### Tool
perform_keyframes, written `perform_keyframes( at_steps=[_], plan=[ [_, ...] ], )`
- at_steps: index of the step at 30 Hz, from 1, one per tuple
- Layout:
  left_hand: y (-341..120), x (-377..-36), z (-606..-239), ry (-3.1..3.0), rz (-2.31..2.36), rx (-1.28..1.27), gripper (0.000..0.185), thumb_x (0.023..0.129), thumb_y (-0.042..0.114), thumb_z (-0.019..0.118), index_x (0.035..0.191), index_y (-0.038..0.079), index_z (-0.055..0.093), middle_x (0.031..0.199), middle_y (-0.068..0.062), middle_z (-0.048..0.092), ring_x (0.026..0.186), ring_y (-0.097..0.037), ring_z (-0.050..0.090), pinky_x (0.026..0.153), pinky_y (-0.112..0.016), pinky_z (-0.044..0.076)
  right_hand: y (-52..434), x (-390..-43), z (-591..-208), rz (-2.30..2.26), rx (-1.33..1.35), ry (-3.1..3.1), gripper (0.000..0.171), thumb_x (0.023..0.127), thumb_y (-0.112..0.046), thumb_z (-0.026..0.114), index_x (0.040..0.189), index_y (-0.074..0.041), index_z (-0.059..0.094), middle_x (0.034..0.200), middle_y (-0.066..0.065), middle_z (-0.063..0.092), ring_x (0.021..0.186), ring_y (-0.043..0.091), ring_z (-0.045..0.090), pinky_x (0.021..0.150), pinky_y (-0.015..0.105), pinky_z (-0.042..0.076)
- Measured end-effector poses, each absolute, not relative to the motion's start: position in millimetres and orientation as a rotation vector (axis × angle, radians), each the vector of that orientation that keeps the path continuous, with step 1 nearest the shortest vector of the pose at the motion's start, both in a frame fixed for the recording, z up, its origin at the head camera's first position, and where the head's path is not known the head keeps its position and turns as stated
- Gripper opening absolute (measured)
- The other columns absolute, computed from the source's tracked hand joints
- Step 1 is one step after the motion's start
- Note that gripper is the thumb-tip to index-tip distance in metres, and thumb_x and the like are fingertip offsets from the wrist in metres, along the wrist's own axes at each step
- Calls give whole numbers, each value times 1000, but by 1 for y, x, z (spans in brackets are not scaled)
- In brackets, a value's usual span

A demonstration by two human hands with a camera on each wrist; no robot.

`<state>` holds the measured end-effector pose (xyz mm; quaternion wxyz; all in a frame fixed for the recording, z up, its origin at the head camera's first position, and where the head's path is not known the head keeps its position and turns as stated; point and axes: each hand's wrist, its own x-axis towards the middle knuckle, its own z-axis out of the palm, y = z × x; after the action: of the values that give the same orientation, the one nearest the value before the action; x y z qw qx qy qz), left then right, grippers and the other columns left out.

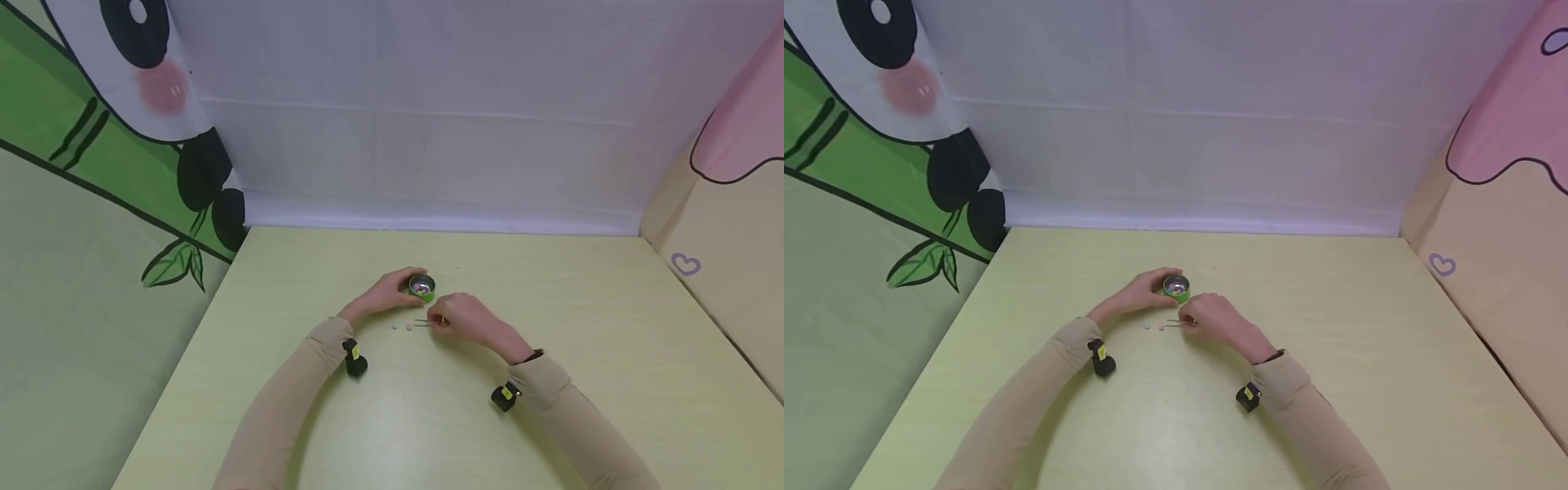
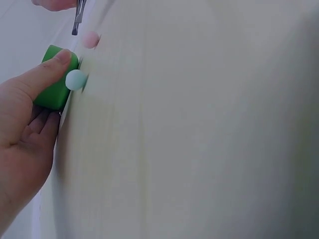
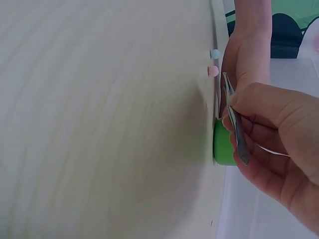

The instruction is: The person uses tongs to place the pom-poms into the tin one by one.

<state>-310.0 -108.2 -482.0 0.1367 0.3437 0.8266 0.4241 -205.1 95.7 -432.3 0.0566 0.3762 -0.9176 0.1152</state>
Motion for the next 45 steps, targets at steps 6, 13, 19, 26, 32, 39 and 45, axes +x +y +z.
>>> perform_keyframes(
  at_steps=[6,13,19,26,32,39,45],
  plan=[
    [-109,-309,-480,2393,1227,974,76,84,23,80,149,10,42,148,-8,53,136,-24,51,119,-38,39,91,-208,-435,370,1139,-2814,15,85,-5,67,74,-14,65,67,-6,52,62,4,39,57,16,31],
    [-110,-309,-480,2395,1233,971,76,84,22,80,149,11,43,149,-8,51,137,-25,50,120,-39,38,86,-210,-439,371,1141,-2846,11,86,-8,68,77,-15,69,68,-7,56,63,3,42,58,16,33],
    [-111,-308,-480,2390,1232,965,76,84,22,80,150,11,42,149,-8,52,137,-25,50,120,-40,38,84,-210,-441,390,1147,-2857,12,86,-6,68,77,-15,68,68,-7,56,62,3,42,58,16,35],
    [-111,-308,-481,2387,1235,959,77,84,23,80,150,12,42,150,-8,51,138,-26,49,121,-40,36,84,-209,-442,386,1159,-2843,13,86,-5,67,77,-14,69,67,-7,56,62,3,41,58,16,35],
    [-112,-309,-483,2390,1236,964,76,84,21,80,149,11,43,150,-9,51,138,-25,49,120,-39,37,85,-209,-443,391,1171,-2820,14,86,-4,67,76,-14,69,66,-8,56,62,2,41,59,16,34],
    [-113,-310,-484,2382,1250,966,76,84,22,80,149,11,42,150,-9,51,137,-25,50,120,-38,38,92,-210,-438,403,1123,-2813,13,85,-4,68,76,-13,68,68,-7,57,64,4,42,60,17,36],
    [-114,-312,-485,2372,1264,978,78,83,22,81,149,9,42,149,-10,51,136,-25,52,118,-38,40,100,-213,-430,414,1073,-2824,11,87,-6,68,78,-13,68,70,-6,57,64,5,43,60,17,34]
  ],
)
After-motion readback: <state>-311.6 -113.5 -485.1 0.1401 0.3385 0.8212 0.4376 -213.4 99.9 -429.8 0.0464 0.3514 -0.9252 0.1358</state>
